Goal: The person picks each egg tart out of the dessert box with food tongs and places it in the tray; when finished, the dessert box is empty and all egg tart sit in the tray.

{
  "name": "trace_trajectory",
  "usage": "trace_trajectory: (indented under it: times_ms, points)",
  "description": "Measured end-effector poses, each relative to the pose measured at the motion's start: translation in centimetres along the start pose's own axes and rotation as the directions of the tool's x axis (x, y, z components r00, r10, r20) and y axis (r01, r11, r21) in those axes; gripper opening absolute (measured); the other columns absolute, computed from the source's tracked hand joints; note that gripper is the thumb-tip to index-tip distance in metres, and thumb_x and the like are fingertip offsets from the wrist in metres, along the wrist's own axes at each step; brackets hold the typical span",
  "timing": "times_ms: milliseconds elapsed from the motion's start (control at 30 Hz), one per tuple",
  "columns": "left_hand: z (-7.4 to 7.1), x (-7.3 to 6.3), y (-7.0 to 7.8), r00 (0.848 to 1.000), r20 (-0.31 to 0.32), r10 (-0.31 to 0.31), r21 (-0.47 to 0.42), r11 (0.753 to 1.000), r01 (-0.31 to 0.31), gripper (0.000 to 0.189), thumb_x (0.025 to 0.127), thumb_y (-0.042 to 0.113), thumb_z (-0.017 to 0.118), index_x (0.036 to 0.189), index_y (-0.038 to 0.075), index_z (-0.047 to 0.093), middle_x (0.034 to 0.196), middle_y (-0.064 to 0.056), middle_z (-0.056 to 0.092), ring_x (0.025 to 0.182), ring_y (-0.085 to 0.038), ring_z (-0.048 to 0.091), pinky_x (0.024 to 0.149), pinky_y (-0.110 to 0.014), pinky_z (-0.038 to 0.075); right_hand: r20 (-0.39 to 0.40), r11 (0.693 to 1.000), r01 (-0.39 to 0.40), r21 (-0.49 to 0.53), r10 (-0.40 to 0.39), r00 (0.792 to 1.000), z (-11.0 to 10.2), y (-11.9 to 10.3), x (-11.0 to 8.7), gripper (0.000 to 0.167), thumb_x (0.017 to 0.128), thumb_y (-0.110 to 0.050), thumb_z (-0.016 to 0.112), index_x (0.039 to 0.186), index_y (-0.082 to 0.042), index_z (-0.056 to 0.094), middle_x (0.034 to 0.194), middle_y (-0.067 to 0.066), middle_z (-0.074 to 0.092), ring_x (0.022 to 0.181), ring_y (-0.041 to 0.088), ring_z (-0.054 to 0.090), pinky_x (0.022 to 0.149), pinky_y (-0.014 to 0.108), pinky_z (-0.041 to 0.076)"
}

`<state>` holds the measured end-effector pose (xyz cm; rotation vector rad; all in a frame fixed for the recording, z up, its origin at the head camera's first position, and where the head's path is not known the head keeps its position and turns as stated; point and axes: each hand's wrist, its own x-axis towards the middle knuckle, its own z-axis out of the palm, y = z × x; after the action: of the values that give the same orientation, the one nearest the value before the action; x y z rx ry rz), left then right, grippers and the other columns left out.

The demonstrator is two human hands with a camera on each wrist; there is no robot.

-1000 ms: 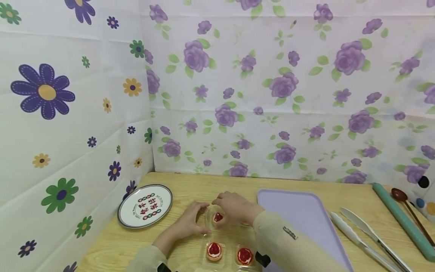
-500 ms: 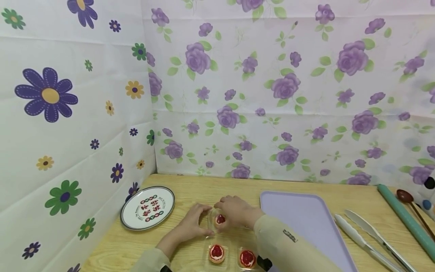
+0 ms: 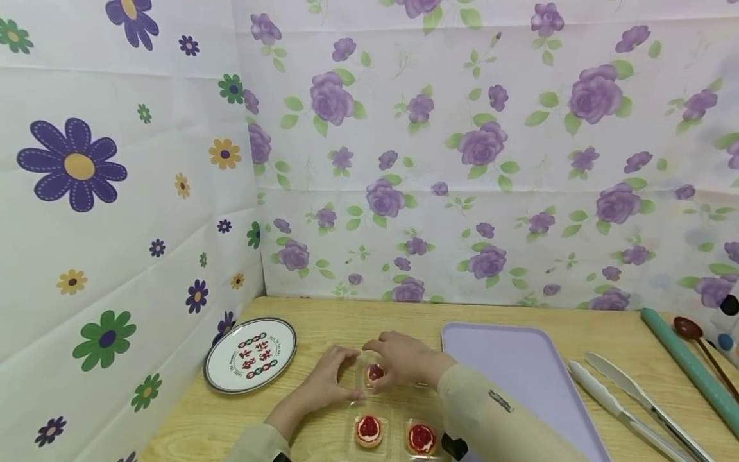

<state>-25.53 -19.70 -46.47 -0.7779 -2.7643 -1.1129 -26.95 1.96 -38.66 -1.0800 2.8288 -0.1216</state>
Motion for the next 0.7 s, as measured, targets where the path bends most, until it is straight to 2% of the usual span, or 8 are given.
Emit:
trace_trajectory:
  times_ms: [267,500,700]
  points:
    - [0.1,0.0,0.0,1.0,0.01,-0.001,-0.02,1.0,0.002,0.082,0.069,0.045,0.083,0.133,0.009,0.049,0.123,-0.006,0.053,0.113,-0.021,0.051,0.101,-0.045,0.042,0.004,0.999,-0.024,0.048,0.024,1.0,-0.1,0.7,-0.5,0.082,0.075,-0.056,0.074,0.145,-0.032,0.039,0.135,0.004,0.053,0.119,0.022,0.055,0.094,0.044,0.051]
    - [0.1,0.0,0.0,1.0,0.004,0.015,-0.018,1.0,-0.015,0.077,0.07,0.045,0.081,0.132,0.009,0.051,0.123,-0.006,0.053,0.112,-0.022,0.051,0.099,-0.044,0.044,-0.026,0.998,-0.001,0.056,0.003,1.0,-0.7,0.9,-1.0,0.086,0.076,-0.056,0.074,0.148,-0.036,0.032,0.126,0.003,0.054,0.103,0.016,0.058,0.079,0.035,0.054]
    - [0.1,0.0,0.1,1.0,0.013,-0.005,-0.016,1.0,0.005,0.077,0.071,0.049,0.08,0.133,0.014,0.051,0.123,-0.003,0.052,0.113,-0.02,0.05,0.099,-0.044,0.044,-0.04,0.999,0.006,0.053,-0.004,0.999,-1.0,1.0,-1.3,0.084,0.075,-0.054,0.075,0.147,-0.039,0.033,0.122,0.003,0.054,0.094,0.012,0.056,0.07,0.029,0.051]
